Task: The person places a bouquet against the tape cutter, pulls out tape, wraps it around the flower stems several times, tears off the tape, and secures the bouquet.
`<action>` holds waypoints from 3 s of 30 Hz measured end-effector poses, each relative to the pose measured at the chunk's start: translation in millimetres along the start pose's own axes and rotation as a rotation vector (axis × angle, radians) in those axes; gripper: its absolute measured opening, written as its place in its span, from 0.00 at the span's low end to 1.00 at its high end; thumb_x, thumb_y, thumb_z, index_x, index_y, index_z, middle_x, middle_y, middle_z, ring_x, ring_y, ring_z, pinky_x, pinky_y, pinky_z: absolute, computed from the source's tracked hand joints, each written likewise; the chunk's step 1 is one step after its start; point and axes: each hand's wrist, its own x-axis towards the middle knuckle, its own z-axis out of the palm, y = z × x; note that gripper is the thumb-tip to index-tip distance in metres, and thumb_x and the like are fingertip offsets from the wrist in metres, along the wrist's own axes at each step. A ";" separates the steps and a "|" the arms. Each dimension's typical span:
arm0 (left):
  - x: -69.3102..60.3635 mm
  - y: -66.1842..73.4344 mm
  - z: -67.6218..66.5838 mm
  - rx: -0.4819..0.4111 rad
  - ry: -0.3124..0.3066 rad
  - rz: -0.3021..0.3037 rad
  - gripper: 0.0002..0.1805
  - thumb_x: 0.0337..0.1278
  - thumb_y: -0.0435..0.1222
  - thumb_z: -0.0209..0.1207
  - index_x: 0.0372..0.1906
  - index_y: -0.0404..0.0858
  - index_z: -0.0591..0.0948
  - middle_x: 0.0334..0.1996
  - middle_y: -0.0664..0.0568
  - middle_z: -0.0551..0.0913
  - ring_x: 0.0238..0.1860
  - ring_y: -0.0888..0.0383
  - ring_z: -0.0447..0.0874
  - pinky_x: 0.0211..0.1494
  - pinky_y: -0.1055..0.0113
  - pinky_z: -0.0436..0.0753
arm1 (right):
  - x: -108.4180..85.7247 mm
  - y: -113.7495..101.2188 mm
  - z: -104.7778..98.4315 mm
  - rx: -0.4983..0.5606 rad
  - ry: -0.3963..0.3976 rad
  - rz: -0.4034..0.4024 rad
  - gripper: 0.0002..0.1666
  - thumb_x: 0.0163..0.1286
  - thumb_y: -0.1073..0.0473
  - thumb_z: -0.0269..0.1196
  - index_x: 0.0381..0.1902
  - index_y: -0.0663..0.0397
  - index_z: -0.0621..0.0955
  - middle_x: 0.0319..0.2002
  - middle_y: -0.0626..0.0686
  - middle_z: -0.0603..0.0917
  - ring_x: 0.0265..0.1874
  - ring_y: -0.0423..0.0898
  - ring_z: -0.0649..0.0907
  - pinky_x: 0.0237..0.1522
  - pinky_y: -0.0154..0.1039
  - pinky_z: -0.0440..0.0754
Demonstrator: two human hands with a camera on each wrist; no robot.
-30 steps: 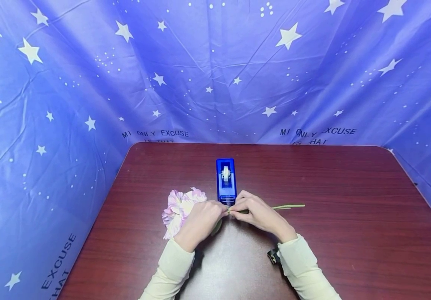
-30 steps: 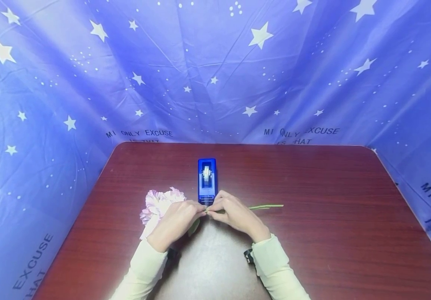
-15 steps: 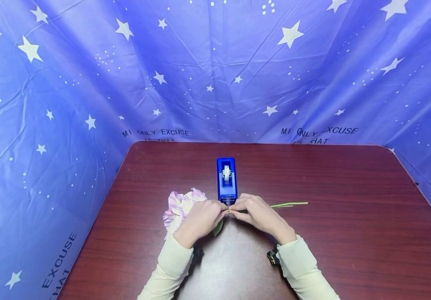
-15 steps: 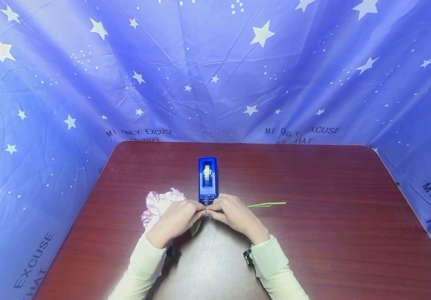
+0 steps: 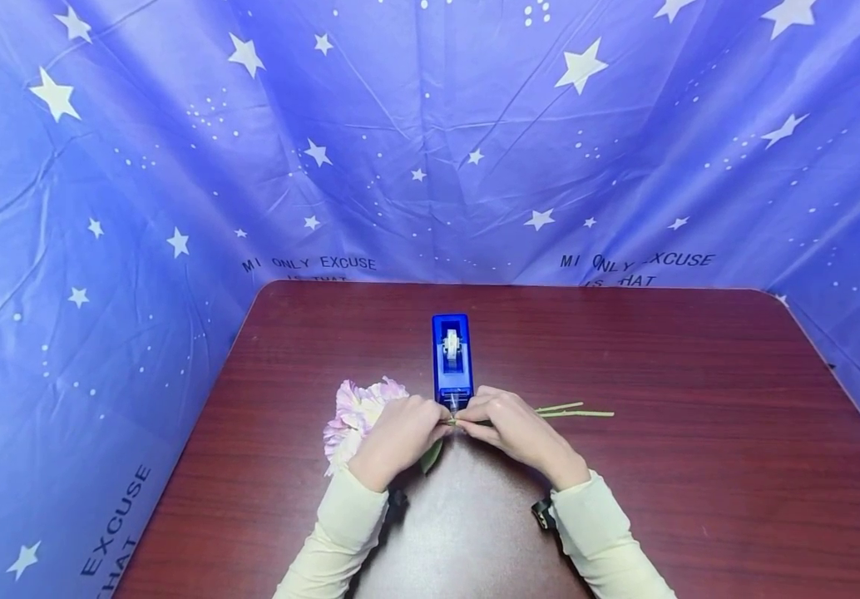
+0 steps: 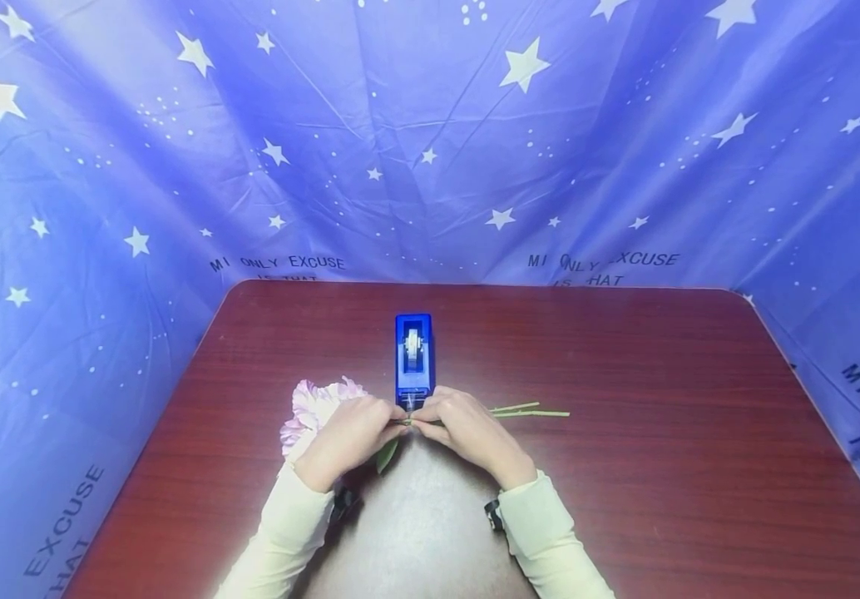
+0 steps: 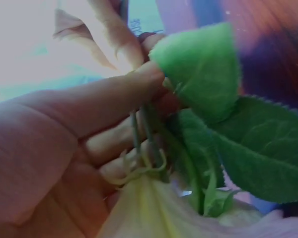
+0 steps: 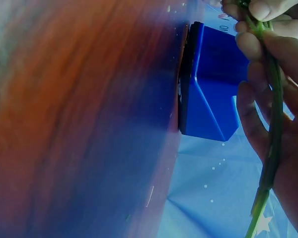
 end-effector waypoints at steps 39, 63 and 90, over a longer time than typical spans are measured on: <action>-6.3 8.9 14.0 0.473 0.317 0.068 0.12 0.52 0.45 0.68 0.17 0.53 0.82 0.12 0.61 0.76 0.13 0.63 0.73 0.17 0.68 0.73 | 11.2 2.1 -4.3 0.386 -0.199 0.299 0.18 0.76 0.52 0.56 0.32 0.54 0.88 0.22 0.51 0.83 0.21 0.37 0.75 0.26 0.29 0.72; -5.0 6.7 14.6 0.356 0.350 0.051 0.13 0.50 0.38 0.68 0.16 0.51 0.80 0.13 0.60 0.78 0.15 0.61 0.77 0.18 0.66 0.75 | 11.0 0.5 -0.5 0.406 -0.133 0.360 0.18 0.71 0.51 0.62 0.25 0.54 0.86 0.21 0.52 0.83 0.17 0.38 0.75 0.21 0.30 0.73; -4.3 7.8 10.6 0.343 0.316 0.017 0.11 0.47 0.50 0.71 0.21 0.51 0.83 0.17 0.59 0.81 0.19 0.58 0.79 0.19 0.65 0.74 | 8.7 -0.4 1.0 0.273 -0.016 0.293 0.07 0.67 0.55 0.66 0.36 0.46 0.91 0.30 0.40 0.86 0.27 0.30 0.76 0.32 0.30 0.78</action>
